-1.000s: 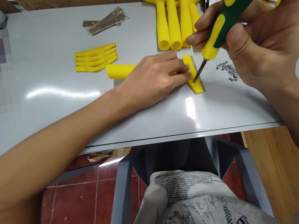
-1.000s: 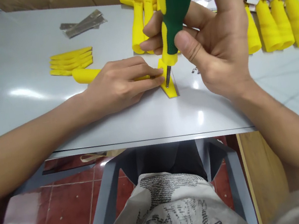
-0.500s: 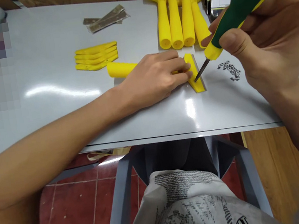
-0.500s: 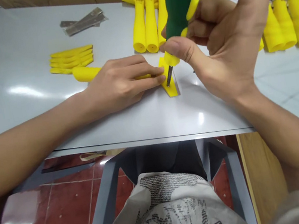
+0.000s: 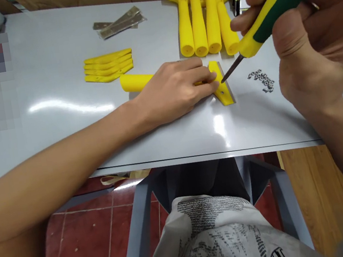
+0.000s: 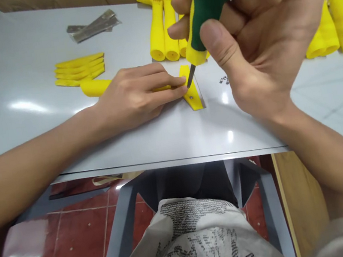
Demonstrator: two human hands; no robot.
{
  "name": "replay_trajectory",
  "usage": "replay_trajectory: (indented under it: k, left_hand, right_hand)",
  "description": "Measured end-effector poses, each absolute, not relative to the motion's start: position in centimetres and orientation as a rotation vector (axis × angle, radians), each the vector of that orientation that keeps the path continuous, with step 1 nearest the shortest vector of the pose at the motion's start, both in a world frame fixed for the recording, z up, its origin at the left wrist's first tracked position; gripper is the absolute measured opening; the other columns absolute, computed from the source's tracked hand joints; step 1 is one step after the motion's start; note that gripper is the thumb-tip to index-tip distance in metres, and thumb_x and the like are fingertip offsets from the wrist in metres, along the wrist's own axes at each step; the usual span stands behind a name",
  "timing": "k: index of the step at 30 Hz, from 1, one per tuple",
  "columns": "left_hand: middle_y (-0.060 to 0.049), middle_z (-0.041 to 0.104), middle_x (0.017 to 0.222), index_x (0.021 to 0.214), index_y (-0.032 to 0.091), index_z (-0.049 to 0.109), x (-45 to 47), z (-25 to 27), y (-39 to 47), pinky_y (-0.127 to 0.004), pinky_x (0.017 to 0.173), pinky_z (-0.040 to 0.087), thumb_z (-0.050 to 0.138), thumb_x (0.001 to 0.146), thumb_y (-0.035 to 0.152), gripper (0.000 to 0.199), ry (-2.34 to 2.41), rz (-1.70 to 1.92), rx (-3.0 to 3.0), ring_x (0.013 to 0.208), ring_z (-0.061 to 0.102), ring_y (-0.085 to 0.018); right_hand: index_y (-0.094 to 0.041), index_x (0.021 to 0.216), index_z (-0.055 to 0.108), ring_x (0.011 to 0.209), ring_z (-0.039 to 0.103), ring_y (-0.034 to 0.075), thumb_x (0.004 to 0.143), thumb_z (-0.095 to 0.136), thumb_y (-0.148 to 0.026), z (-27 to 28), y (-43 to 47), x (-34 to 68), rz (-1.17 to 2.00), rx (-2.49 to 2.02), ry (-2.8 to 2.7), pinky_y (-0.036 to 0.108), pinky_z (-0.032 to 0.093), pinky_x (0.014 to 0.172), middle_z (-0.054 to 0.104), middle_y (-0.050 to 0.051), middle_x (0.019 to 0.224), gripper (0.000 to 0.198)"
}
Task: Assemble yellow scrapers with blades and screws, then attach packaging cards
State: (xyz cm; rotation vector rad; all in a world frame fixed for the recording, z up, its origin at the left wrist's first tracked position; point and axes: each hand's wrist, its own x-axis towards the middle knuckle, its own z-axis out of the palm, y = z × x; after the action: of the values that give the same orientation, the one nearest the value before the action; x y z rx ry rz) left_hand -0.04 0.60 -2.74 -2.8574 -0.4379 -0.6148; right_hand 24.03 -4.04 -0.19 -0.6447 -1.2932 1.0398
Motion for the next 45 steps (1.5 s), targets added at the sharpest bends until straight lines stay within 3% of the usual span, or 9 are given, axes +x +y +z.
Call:
replay_trajectory:
  k: [3, 5, 11, 15, 22, 29, 37, 42, 45]
  left_hand:
    - [-0.005, 0.086, 0.119, 0.12, 0.02, 0.08, -0.1, -2.9, 0.8, -0.039, 0.07, 0.058, 0.039, 0.122, 0.025, 0.041, -0.36, -0.628, -2.776, 0.096, 0.078, -0.022]
    - [-0.004, 0.086, 0.12, 0.12, 0.022, 0.079, -0.1, -2.9, 1.0, -0.039, 0.071, 0.058, 0.041, 0.121, 0.026, 0.039, -0.346, -0.624, -2.783, 0.095, 0.077, -0.021]
    - [-0.006, 0.084, 0.124, 0.124, 0.024, 0.081, -0.1, -2.7, 0.7, -0.042, 0.081, 0.061, 0.04, 0.12, 0.027, 0.041, -0.478, -0.639, -2.928, 0.105, 0.078, -0.025]
    - [-0.008, 0.082, 0.129, 0.129, 0.028, 0.082, -0.1, -2.8, 0.6, -0.047, 0.092, 0.063, 0.042, 0.118, 0.028, 0.041, -0.568, -0.644, -3.055, 0.114, 0.077, -0.028]
    - [-0.009, 0.081, 0.129, 0.132, 0.028, 0.08, -0.2, -2.8, 0.7, -0.047, 0.091, 0.064, 0.04, 0.118, 0.028, 0.042, -0.535, -0.606, -3.042, 0.116, 0.076, -0.029]
    - [-0.01, 0.081, 0.128, 0.131, 0.028, 0.08, -0.3, -2.9, 0.7, -0.048, 0.091, 0.064, 0.039, 0.117, 0.028, 0.043, -0.527, -0.623, -3.037, 0.116, 0.076, -0.029]
    - [-0.009, 0.082, 0.128, 0.127, 0.029, 0.081, -0.2, -2.7, 0.7, -0.048, 0.094, 0.064, 0.042, 0.118, 0.029, 0.041, -0.54, -0.67, -3.065, 0.117, 0.076, -0.028]
    - [-0.009, 0.082, 0.127, 0.129, 0.027, 0.081, -0.2, -2.8, 0.7, -0.046, 0.093, 0.064, 0.041, 0.118, 0.028, 0.042, -0.518, -0.631, -3.043, 0.115, 0.077, -0.027]
    - [-0.01, 0.082, 0.127, 0.128, 0.026, 0.082, -0.2, -2.9, 0.7, -0.047, 0.094, 0.065, 0.043, 0.118, 0.028, 0.041, -0.526, -0.627, -3.041, 0.114, 0.078, -0.027]
  right_hand:
    - [-0.042, 0.135, 0.052, 0.131, 0.081, 0.022, 0.094, 0.089, -0.049, -1.1, -2.8, 24.1, 0.636, -0.581, -1.478, 0.034, 0.074, 0.098, 0.077, -0.017, 0.119, 0.056]
    - [-0.046, 0.142, 0.057, 0.126, 0.082, 0.024, 0.096, 0.084, -0.057, -1.6, -1.9, 24.5, 0.599, -0.538, -1.534, 0.04, 0.075, 0.097, 0.076, -0.015, 0.119, 0.054]
    - [-0.047, 0.149, 0.054, 0.139, 0.077, 0.025, 0.102, 0.079, -0.051, -2.2, -1.2, 25.5, 0.6, -0.596, -1.587, 0.04, 0.075, 0.099, 0.076, -0.013, 0.124, 0.054]
    - [-0.051, 0.15, 0.052, 0.13, 0.082, 0.024, 0.102, 0.077, -0.052, -3.7, 0.6, 25.8, 0.527, -0.477, -1.561, 0.038, 0.074, 0.093, 0.077, -0.015, 0.123, 0.055]
    - [-0.052, 0.151, 0.051, 0.112, 0.086, 0.02, 0.102, 0.076, -0.057, -4.0, 1.5, 26.0, 0.575, -0.421, -1.614, 0.038, 0.073, 0.09, 0.078, -0.014, 0.117, 0.056]
    - [-0.048, 0.154, 0.05, 0.122, 0.084, 0.025, 0.095, 0.083, -0.065, -3.0, 0.0, 25.7, 0.66, -0.566, -1.578, 0.042, 0.075, 0.093, 0.078, -0.01, 0.114, 0.07]
    - [-0.058, 0.149, 0.055, 0.11, 0.086, 0.017, 0.111, 0.068, -0.044, -2.9, -0.3, 25.7, 0.514, -0.433, -1.681, 0.042, 0.074, 0.095, 0.081, -0.015, 0.121, 0.042]
    - [-0.042, 0.153, 0.053, 0.114, 0.085, 0.022, 0.103, 0.077, -0.056, -2.6, -0.8, 25.8, 0.612, -0.607, -1.593, 0.049, 0.076, 0.102, 0.081, -0.009, 0.118, 0.058]
    - [-0.042, 0.152, 0.054, 0.12, 0.084, 0.022, 0.098, 0.081, -0.059, -2.7, -0.3, 26.2, 0.624, -0.545, -1.637, 0.051, 0.075, 0.102, 0.077, -0.011, 0.139, 0.063]
